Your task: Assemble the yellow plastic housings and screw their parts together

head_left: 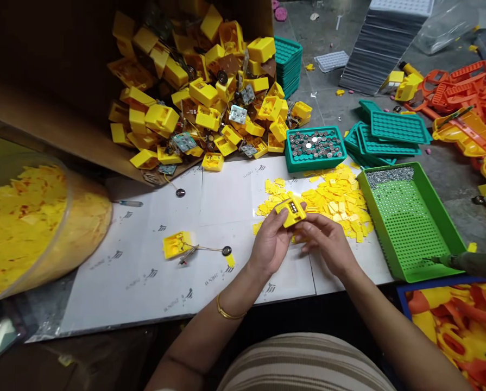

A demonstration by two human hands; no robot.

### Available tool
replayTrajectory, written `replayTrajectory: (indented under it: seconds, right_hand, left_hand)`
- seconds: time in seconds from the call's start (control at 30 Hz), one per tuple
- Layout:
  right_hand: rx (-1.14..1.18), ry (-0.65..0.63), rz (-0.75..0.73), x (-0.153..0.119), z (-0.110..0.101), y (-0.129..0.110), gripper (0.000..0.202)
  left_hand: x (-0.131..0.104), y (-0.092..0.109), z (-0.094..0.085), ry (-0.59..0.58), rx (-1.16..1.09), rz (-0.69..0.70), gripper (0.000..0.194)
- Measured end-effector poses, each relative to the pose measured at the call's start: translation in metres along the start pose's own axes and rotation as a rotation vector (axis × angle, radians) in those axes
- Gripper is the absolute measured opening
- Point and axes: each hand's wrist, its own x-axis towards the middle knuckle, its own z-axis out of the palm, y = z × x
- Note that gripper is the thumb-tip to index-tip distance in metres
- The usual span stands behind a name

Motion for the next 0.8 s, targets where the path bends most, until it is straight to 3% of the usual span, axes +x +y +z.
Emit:
replayTrajectory:
  seconds: [0.27,0.4,0.57,0.8]
  right_hand:
    - [0.362,-0.041,0.13,0.0,0.01,-0.001,0.032]
    - [0.328,-0.092,0.123,0.0,0.01,-0.004,0.031]
    - [0.11,0.004,-0.051,-0.001,0.009,0.0,0.038]
    - [-0.449,0.072,-0.582,-0.001,-0.008,0.001,0.012]
  left_hand:
    - [-0.009,-0.003,0.003,-0.053,0.073,0.084,0.041]
    - [-0.009,-0.003,0.002,-0.08,0.088,0.115,0.038]
    - [-0.008,-0.002,0.001,-0.091,0.05,0.092,0.034]
    - [-0.009,-0.005,0.001,-0.125,0.065,0.091,0.03]
